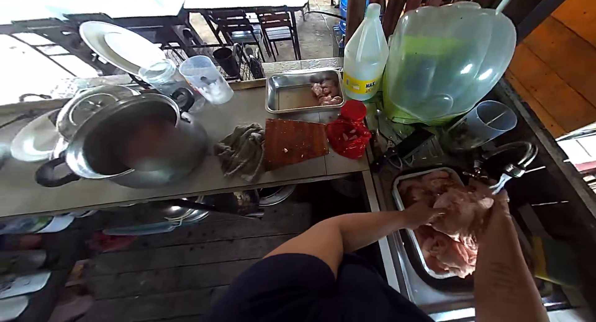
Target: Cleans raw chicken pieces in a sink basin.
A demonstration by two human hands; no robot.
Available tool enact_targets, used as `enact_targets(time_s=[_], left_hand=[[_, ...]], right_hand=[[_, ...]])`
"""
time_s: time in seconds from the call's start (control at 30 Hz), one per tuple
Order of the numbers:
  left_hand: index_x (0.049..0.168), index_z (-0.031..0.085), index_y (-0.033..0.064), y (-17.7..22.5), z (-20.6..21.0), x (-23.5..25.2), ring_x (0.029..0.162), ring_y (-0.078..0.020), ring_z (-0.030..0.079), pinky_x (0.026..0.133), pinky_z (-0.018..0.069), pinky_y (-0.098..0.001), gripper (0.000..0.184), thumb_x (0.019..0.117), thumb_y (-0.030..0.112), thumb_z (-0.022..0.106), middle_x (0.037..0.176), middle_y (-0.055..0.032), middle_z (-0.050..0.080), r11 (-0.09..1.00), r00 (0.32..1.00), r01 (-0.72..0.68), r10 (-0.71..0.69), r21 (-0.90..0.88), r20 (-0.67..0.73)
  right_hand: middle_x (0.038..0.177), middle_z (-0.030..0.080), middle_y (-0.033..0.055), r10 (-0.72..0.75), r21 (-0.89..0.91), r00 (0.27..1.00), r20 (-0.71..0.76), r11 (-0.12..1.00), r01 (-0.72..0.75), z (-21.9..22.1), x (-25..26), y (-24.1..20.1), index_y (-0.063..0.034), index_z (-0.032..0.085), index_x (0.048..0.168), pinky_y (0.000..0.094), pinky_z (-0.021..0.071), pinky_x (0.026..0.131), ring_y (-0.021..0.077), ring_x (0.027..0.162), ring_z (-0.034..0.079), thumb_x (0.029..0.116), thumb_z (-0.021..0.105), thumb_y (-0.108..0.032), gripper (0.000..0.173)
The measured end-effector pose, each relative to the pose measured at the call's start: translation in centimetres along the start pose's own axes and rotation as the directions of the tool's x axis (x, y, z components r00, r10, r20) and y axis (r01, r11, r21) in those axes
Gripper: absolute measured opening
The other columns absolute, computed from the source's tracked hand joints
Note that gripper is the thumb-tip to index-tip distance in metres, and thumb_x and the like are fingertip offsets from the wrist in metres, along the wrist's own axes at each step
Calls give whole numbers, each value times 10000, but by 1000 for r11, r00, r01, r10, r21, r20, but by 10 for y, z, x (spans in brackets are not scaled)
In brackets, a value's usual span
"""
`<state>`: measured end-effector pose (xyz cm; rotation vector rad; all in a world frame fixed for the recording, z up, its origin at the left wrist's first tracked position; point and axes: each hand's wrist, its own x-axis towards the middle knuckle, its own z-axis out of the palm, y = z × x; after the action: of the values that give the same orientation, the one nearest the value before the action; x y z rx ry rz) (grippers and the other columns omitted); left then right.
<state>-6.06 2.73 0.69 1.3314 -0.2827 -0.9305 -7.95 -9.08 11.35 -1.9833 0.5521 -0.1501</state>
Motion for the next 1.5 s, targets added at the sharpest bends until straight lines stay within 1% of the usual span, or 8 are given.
enact_targets(time_s=[0.2, 0.37, 0.6, 0.73, 0.9, 1.17, 1.3, 1.5], left_hand=[[1434, 476, -92, 81, -8, 9, 1379, -361, 505, 1184, 367, -478, 614, 961, 226, 705, 1446, -277, 536, 520, 897, -430, 338, 738, 285], [1529, 438, 35, 96, -3, 60, 1409, -403, 460, 1101, 432, -588, 651, 940, 126, 700, 1542, -224, 454, 197, 923, -385, 81, 902, 376], [1495, 466, 5, 104, 29, 101, 1205, -390, 638, 1032, 491, -584, 558, 1028, 275, 610, 1292, -252, 657, 446, 945, -282, -24, 849, 326], [1494, 525, 122, 98, 52, 139, 1481, -457, 347, 1160, 218, -759, 550, 1023, 405, 546, 1548, -195, 481, 146, 934, -323, -109, 935, 340], [1470, 567, 121, 64, 41, 149, 1428, -388, 461, 1161, 338, -648, 539, 1000, 380, 623, 1478, -190, 560, -6, 689, -694, -296, 720, 662], [1577, 434, 188, 44, 3, 135, 1588, -405, 77, 1235, 3, -695, 681, 958, 369, 652, 1689, -172, 254, -101, 747, -665, -66, 740, 662], [1362, 640, 89, 13, -7, 81, 1386, -488, 453, 1129, 353, -635, 432, 948, 215, 635, 1464, -287, 509, -11, 737, -646, 255, 764, 626], [1179, 701, -25, -8, -14, 57, 1181, -439, 626, 995, 516, -547, 255, 960, 47, 590, 1224, -277, 644, 32, 730, -683, 4, 730, 683]], right_hand=[[951, 663, 6, 116, 550, 988, 103, 821, -154, -46, 21, 107, -2, 533, 1246, 196, 564, 761, 9, 830, 643, 1114, 254, -171, 352], [925, 654, 70, 370, 216, 928, -42, 910, -354, -53, 30, 138, -7, 610, 1168, 348, 554, 703, 143, 769, 628, 1082, 445, -200, 268], [1241, 656, 288, 259, -299, 957, -133, 910, -287, -7, 8, 66, 34, 626, 1297, 625, 463, 1043, 425, 1182, 627, 984, 706, -275, 447], [1305, 662, 229, 275, -237, 930, -245, 913, -333, -21, -12, 123, -39, 583, 1400, 637, 461, 1067, 398, 1235, 626, 1022, 623, -307, 464], [1389, 591, 274, 402, -393, 882, -246, 790, -470, 24, -77, 139, -117, 562, 1459, 738, 445, 987, 503, 1254, 574, 930, 732, -360, 607], [1314, 581, 365, 705, -349, 665, -246, 576, -739, 29, -68, 109, 46, 476, 1456, 743, 430, 971, 555, 1218, 563, 847, 809, -449, 852], [1311, 619, 301, 734, -303, 640, -226, 572, -762, 19, -33, 128, 21, 667, 1272, 729, 403, 1031, 488, 1268, 558, 864, 738, -585, 735], [1480, 491, 319, 751, -134, 569, -335, 560, -818, 30, -18, 119, -22, 420, 1546, 689, 350, 1112, 496, 1397, 447, 1004, 587, -489, 735]])
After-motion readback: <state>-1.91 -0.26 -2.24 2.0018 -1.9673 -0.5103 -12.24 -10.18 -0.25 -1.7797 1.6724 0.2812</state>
